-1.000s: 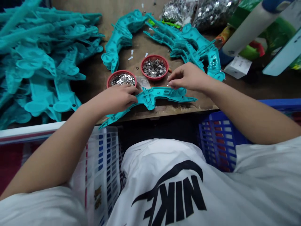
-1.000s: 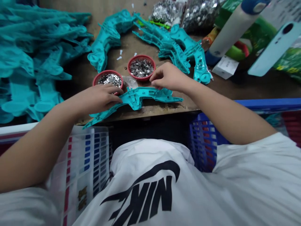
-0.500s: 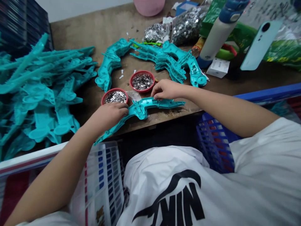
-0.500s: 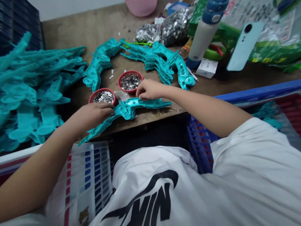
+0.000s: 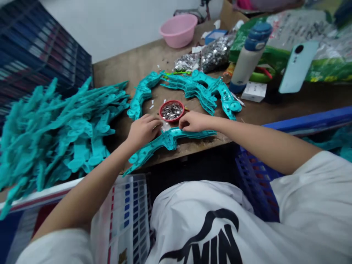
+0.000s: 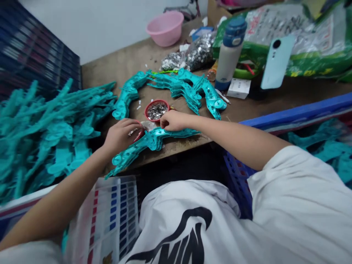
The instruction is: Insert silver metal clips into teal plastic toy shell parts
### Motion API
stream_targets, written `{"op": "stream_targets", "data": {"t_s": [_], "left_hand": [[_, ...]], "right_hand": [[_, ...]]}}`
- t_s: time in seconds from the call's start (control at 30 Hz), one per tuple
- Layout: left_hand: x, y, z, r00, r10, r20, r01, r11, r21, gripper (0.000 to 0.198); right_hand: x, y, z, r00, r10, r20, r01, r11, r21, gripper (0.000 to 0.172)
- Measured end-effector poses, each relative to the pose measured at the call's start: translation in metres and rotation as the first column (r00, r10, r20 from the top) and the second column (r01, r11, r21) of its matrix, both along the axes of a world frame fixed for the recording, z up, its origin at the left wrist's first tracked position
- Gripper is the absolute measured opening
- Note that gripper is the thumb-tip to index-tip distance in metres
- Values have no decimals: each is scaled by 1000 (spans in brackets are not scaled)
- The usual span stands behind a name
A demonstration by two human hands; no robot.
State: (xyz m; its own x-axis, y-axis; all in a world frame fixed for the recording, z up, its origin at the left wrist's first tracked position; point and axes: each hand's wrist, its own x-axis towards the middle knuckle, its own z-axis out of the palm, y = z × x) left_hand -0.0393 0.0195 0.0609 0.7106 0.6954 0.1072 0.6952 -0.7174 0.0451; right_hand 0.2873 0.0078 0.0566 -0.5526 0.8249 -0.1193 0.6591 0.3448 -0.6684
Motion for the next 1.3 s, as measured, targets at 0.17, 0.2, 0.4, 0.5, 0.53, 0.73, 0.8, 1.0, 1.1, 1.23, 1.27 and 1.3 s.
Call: {"op": "stream_targets", "data": {"t_s": [0.17,0.2,0.4,0.5,0.53,0.73,0.8,1.0,1.1,1.23,1.27,1.3], "left_hand": [[65,42,20,984,132,-121,-128,991,41,53],[72,46,25,981,146,-125,-143,989,32,56],[55,-11,24,993,15,-114,-22,998,-65,53],[31,-49,5,995,-40,-95,25,989,-148,78],[25,-58,-4,994,-43,-97,27,986,-164,92],[22,-60,-46,982,-98,-164,64,978,-198,100],[23,-55,-56,986,-107,-125,84,980,-179,94],[22,-50,-72,995,-101,17,102,983,-153,87],[23,-50,-74,992,-119,31,123,983,-135,81],[22,-48,-76,990,-140,18,141,984,-111,81],[22,-48,-78,990,-140,34,143,984,-111,81],[21,-48,-79,989,-138,57,144,983,-113,81]], "right_hand": [[1,-3,3,999,9,48,-9,1000,6,28],[1,-3,3,998,-6,59,5,1000,11,27],[1,-1,-2,999,-32,29,31,999,38,25],[5,6,-1,999,-37,36,36,999,28,26],[6,8,-1,999,-30,45,29,999,22,25],[9,8,-7,994,-107,9,107,994,2,21],[13,7,-11,983,-179,32,181,982,-61,16],[24,12,-10,965,-257,57,263,939,-222,11],[24,13,-10,954,-297,49,300,925,-234,11],[25,12,-16,945,-326,8,320,921,-223,16],[26,13,-18,946,-324,-9,314,923,-224,16],[26,13,-20,947,-320,-22,308,925,-225,14]]}}
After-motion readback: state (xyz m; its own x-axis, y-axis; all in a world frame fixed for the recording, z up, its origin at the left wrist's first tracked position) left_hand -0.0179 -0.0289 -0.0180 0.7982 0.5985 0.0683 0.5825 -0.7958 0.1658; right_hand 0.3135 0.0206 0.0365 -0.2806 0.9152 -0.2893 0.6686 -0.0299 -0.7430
